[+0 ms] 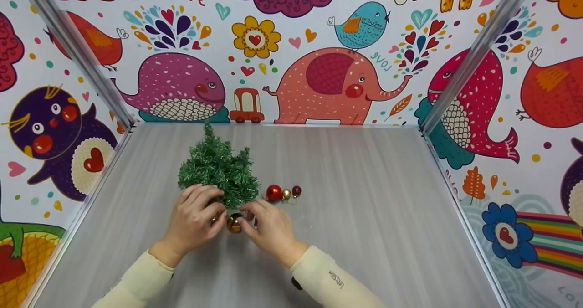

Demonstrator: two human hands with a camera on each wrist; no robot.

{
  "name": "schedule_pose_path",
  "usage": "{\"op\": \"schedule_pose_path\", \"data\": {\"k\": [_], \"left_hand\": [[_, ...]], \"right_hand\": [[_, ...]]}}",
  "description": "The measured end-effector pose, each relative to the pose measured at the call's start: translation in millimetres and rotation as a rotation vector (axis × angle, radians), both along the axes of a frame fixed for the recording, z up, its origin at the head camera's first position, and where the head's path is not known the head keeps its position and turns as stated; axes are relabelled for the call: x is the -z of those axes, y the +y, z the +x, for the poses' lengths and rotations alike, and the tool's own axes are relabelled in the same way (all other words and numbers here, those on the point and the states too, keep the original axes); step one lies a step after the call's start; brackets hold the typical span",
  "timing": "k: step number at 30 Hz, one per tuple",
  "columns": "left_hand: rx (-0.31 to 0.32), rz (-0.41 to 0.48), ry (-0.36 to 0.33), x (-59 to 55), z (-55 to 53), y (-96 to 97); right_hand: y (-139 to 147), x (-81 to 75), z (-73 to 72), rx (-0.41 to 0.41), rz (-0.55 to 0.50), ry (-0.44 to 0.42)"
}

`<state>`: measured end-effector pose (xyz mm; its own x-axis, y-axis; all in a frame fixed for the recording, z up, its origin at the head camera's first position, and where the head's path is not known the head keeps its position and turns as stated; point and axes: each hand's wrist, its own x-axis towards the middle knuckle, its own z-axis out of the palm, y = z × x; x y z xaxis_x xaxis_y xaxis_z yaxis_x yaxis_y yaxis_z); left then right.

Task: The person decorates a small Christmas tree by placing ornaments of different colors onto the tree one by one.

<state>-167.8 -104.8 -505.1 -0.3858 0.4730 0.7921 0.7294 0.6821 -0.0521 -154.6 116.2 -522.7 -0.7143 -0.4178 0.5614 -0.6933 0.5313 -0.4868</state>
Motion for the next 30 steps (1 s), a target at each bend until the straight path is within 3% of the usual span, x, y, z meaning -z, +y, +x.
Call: {"op": "schedule_pose_path", "data": {"k": [9,18,24,30], "left_hand": [[-0.003,0.008,0.002,1.8,-0.7,1.2],[0.008,0.003,0.0,0.3,-0.1,3.7],[-0.011,-0.057,0.018,0.8,0.5,3.1],[-0.064,-0.124,0.039,2.3,0.6,3.4]], "right_hand": [[-11.3,-2.0,-3.9,-0.029,0.004,0.035],[-18.4,0.9,-4.9,-0.053,-0.039,-0.002],[-15.8,2.7,-7.6,-0.037,-0.074,0.001],[-11.2,4.4,-12.5,0.052,0.031,0.145]]}}
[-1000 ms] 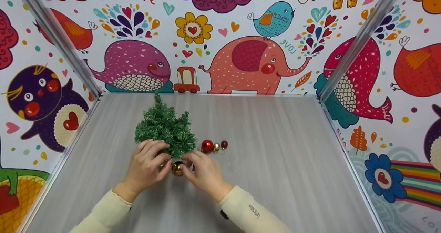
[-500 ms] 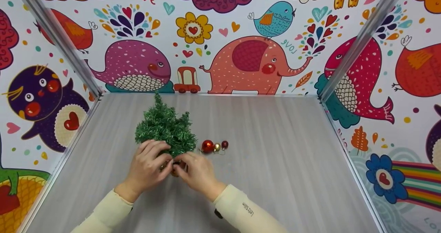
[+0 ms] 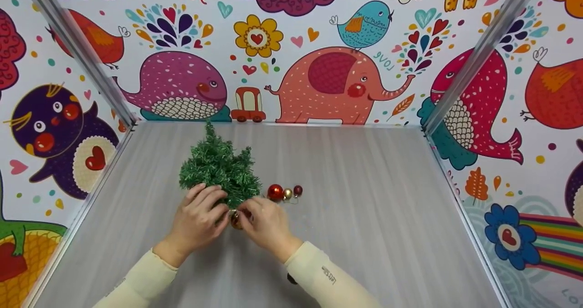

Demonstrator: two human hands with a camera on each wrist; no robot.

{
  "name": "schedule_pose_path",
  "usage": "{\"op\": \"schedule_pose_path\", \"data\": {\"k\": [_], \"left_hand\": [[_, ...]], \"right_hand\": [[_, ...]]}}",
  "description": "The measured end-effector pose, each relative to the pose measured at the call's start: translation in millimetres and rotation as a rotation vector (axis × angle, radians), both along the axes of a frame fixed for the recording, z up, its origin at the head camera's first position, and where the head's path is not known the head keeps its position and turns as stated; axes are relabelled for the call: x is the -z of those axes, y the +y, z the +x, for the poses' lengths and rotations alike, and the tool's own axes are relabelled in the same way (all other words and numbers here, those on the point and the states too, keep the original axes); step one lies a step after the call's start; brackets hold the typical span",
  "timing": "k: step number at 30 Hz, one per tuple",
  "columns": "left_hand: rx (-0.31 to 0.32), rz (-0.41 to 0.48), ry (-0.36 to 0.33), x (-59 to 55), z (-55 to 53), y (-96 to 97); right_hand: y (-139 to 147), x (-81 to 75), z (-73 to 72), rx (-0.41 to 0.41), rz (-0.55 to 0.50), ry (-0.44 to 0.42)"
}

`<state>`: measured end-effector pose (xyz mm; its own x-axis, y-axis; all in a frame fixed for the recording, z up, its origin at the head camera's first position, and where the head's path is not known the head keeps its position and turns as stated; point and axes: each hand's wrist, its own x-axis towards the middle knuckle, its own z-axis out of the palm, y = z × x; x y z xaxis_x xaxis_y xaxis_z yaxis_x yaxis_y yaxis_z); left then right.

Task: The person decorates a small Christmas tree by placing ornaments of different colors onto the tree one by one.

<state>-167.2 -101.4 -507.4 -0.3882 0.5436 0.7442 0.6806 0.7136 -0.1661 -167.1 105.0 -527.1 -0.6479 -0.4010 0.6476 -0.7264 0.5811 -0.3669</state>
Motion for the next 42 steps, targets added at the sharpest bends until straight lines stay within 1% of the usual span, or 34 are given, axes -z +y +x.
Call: {"op": "schedule_pose_path", "data": {"k": [3,8,12,14,17,23,30,33,35,39,42], "left_hand": [[-0.032,-0.003,0.009,0.6,-0.8,2.6],[-0.106,-0.027,0.006,0.4,-0.7,6.7],[-0.155,-0.054,0.0,-1.6,0.3,9.0],[-0.166,-0.056,-0.005,-2.3,0.9,9.6],[-0.177,-0.06,-0.011,-2.2,1.6,10.1],[-0.172,-0.064,-0.026,0.4,1.9,9.3],[-0.194,-0.048,-0.031,-0.5,2.5,8.3],[-0.21,-0.041,-0.03,-0.5,2.8,8.6],[-0.22,-0.044,-0.029,-0.6,2.9,9.2],[-0.22,-0.042,-0.013,-0.2,3.0,10.3],[-0.209,-0.004,0.003,0.7,2.9,11.1]], "right_hand": [[0.9,0.9,-2.7,0.054,0.059,0.091],[0.7,2.1,-6.9,0.117,0.118,0.189],[0.0,2.7,-10.5,0.138,0.118,0.244],[-0.5,3.2,-12.0,0.141,0.107,0.26],[-1.1,4.5,-13.4,0.138,0.099,0.276],[-2.4,5.1,-14.0,0.131,0.123,0.292],[-5.2,2.6,-16.2,0.129,0.059,0.291],[-6.7,2.3,-16.9,0.13,0.053,0.288],[-7.3,3.0,-17.2,0.13,0.058,0.29],[-8.3,4.9,-16.5,0.135,0.094,0.277],[-8.4,6.1,-15.1,0.142,0.122,0.267]]}}
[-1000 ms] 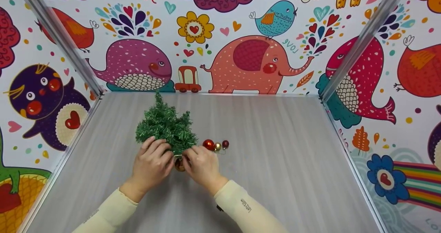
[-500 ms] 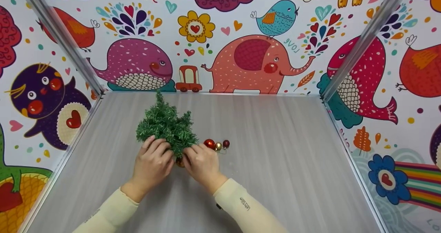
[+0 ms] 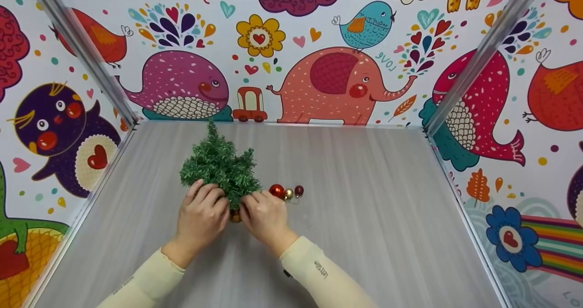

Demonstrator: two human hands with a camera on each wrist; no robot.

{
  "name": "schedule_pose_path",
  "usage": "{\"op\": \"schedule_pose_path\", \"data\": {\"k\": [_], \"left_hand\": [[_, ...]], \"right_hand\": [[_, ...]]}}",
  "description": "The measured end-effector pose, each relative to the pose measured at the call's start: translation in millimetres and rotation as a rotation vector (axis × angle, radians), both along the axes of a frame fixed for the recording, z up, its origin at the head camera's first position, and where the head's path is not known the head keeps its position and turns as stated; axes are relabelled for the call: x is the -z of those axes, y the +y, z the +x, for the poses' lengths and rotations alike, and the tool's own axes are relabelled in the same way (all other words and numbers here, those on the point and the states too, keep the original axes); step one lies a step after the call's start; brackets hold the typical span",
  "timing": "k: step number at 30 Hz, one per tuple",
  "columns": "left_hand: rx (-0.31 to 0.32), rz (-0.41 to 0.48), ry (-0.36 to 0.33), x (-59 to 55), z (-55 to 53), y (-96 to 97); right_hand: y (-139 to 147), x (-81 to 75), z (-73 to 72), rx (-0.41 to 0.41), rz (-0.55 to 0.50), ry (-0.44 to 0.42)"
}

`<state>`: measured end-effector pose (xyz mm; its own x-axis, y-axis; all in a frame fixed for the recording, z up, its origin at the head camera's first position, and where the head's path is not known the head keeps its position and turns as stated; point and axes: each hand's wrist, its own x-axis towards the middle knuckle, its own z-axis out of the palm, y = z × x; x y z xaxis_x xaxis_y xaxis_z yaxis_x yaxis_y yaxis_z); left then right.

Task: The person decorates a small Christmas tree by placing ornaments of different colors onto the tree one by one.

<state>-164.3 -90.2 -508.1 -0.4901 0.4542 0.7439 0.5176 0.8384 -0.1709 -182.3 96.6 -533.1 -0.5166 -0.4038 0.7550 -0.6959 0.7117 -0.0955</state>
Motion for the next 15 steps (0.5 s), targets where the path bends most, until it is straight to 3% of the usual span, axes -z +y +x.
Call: {"op": "schedule_pose_path", "data": {"k": [6,15], "left_hand": [[-0.001,0.077,0.021,-0.4,-0.2,1.8],[-0.048,0.046,0.003,2.2,0.9,3.2]], "right_hand": [[-0.8,-0.2,0.6,-0.003,-0.051,-0.002],[-2.6,1.4,1.6,0.013,-0.055,-0.019]]}}
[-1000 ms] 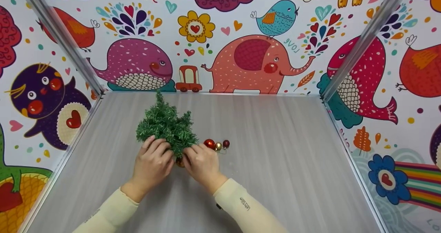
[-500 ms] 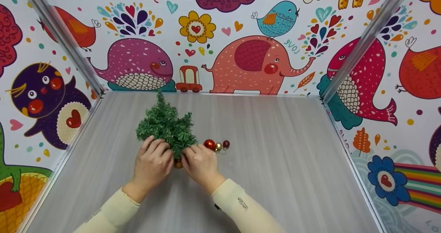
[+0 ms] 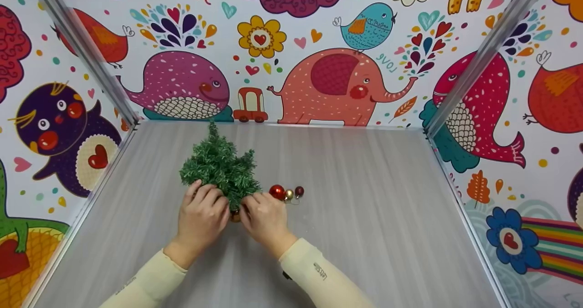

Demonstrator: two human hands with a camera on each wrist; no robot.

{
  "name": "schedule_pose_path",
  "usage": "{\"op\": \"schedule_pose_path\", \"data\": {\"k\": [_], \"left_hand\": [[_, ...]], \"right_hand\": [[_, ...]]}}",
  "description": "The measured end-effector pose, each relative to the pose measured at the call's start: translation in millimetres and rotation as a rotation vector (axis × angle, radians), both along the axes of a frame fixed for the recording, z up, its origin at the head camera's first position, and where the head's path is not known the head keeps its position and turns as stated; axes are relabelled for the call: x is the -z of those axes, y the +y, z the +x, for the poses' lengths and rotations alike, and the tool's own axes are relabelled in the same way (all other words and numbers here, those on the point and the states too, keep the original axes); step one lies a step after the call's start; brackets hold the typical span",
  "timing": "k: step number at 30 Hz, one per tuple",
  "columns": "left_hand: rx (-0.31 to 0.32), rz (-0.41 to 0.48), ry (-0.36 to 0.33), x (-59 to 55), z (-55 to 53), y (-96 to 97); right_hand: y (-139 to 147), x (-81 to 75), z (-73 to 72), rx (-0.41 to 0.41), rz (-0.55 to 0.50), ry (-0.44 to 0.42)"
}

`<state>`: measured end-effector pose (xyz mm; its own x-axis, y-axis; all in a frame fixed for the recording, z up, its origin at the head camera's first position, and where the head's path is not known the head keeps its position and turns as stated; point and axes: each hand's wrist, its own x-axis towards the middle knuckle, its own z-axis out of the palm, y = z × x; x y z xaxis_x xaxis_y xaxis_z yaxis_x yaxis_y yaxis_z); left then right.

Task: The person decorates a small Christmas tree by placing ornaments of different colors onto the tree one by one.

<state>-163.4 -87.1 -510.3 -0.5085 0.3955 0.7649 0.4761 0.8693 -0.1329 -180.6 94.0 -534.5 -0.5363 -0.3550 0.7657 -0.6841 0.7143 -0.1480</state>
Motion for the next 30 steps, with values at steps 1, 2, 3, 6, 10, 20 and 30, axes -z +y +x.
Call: {"op": "schedule_pose_path", "data": {"k": [1,2,3,6,10,20,30], "left_hand": [[-0.008,-0.008,-0.006,0.0,0.1,0.1],[-0.012,-0.013,-0.011,-0.4,0.2,0.2],[-0.015,-0.018,-0.015,-0.6,0.4,0.0],[-0.015,-0.014,-0.016,-1.2,0.9,-0.3],[-0.004,0.004,-0.016,-0.8,1.1,-0.4],[-0.022,-0.058,-0.02,2.8,0.9,0.1],[0.003,-0.077,-0.038,1.5,2.5,-2.4]], "right_hand": [[-0.3,-0.1,0.2,-0.001,-0.004,-0.003],[-0.6,-0.3,0.4,0.002,-0.011,-0.012],[-0.7,-0.6,0.8,0.003,-0.025,-0.022],[-0.5,-1.6,1.8,0.012,-0.069,-0.071],[-0.2,-1.4,1.9,0.018,-0.092,-0.099],[-0.4,-0.8,0.7,0.052,0.077,-0.015],[0.3,-3.9,2.0,0.027,0.121,0.007]]}}
